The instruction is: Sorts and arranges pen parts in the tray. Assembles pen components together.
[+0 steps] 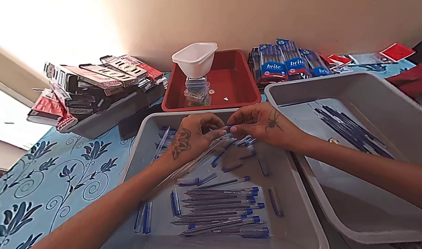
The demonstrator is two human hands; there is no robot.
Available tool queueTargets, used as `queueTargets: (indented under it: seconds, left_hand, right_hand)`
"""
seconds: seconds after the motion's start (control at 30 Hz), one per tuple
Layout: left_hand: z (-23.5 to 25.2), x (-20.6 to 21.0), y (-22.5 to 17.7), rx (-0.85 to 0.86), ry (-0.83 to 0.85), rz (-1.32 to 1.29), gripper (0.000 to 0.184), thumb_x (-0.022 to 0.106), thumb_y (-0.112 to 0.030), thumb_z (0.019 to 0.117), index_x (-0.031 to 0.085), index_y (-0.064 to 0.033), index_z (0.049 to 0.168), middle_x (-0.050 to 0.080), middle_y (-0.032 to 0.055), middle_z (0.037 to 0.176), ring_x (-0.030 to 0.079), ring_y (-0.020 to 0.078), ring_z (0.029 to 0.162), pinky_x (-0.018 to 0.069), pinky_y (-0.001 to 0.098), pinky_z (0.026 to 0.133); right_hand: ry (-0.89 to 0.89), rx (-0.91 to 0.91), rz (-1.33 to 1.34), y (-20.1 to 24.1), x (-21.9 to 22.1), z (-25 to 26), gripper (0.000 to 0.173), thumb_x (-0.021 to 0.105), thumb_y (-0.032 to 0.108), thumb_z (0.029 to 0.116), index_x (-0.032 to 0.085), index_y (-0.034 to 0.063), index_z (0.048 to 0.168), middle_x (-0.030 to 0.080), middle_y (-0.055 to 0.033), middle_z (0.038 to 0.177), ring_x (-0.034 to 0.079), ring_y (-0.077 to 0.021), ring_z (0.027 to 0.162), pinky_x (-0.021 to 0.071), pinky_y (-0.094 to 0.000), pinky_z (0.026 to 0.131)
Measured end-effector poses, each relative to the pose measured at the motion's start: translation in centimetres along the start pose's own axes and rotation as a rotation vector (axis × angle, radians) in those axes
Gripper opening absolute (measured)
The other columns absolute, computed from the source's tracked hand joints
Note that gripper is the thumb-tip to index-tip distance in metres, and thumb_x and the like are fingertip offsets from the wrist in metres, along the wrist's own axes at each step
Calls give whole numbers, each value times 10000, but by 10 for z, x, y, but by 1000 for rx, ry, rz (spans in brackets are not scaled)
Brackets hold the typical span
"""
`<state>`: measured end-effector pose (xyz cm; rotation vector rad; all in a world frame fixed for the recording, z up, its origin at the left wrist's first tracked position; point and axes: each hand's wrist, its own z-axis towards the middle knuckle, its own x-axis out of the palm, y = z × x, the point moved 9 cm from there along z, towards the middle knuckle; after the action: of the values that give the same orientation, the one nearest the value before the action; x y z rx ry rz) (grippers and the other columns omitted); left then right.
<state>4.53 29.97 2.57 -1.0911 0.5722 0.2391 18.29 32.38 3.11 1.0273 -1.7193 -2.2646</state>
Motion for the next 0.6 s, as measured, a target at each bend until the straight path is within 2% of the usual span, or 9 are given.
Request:
queueTargets:
  seconds: [0.1, 0.23, 0.33, 0.43, 0.5, 0.6]
  left_hand:
    - [1, 1, 0, 28, 9, 5, 89, 732, -78, 922, 708, -46, 1001, 729, -14, 881, 668, -18, 747, 550, 144, 701]
    - [1, 0, -2, 46, -18, -6, 88, 744, -75, 908, 714, -53, 989, 739, -31, 865, 664, -42, 736, 543, 126, 693]
    - [-1, -1, -5, 77, -55, 11, 81, 736, -76, 910, 719, -54, 986, 737, -38, 867, 665, -48, 746, 548, 123, 713]
    - [-4, 0, -12, 129, -57, 79, 88, 729, -109, 924, 722, -63, 999, 737, -46, 866, 654, -56, 732, 536, 113, 699]
    - [-6, 1, -16, 137, -47, 106, 90, 734, -118, 929, 717, -64, 999, 724, -36, 844, 637, -49, 700, 522, 111, 657]
    - [-6, 1, -14, 119, -44, 108, 84, 734, -114, 928, 718, -71, 999, 727, -39, 847, 640, -51, 696, 525, 110, 651]
  right_hand:
    - [9, -64, -4, 3, 0, -1, 91, 658, -27, 952, 701, -9, 1030, 733, -16, 897, 709, -9, 769, 600, -167, 738]
    - [-3, -107, -15, 5, 0, -2, 74, 674, -21, 938, 688, 3, 1007, 727, -2, 850, 697, 2, 728, 593, -155, 716]
    - [6, -102, -63, 5, 0, -1, 41, 649, 42, 979, 687, 27, 988, 711, 21, 800, 671, 11, 664, 576, -146, 652]
    - [8, -101, -265, 5, 3, -1, 245, 538, 184, 1068, 686, 67, 912, 628, 63, 705, 588, 48, 603, 498, -121, 587]
    - [16, -114, -358, 8, 5, -3, 328, 469, 215, 1097, 658, 77, 867, 569, 67, 669, 525, 45, 578, 429, -132, 569]
    - [39, -145, -332, 7, 7, -3, 372, 415, 222, 1117, 644, 68, 868, 581, 53, 694, 566, 45, 588, 486, -126, 574]
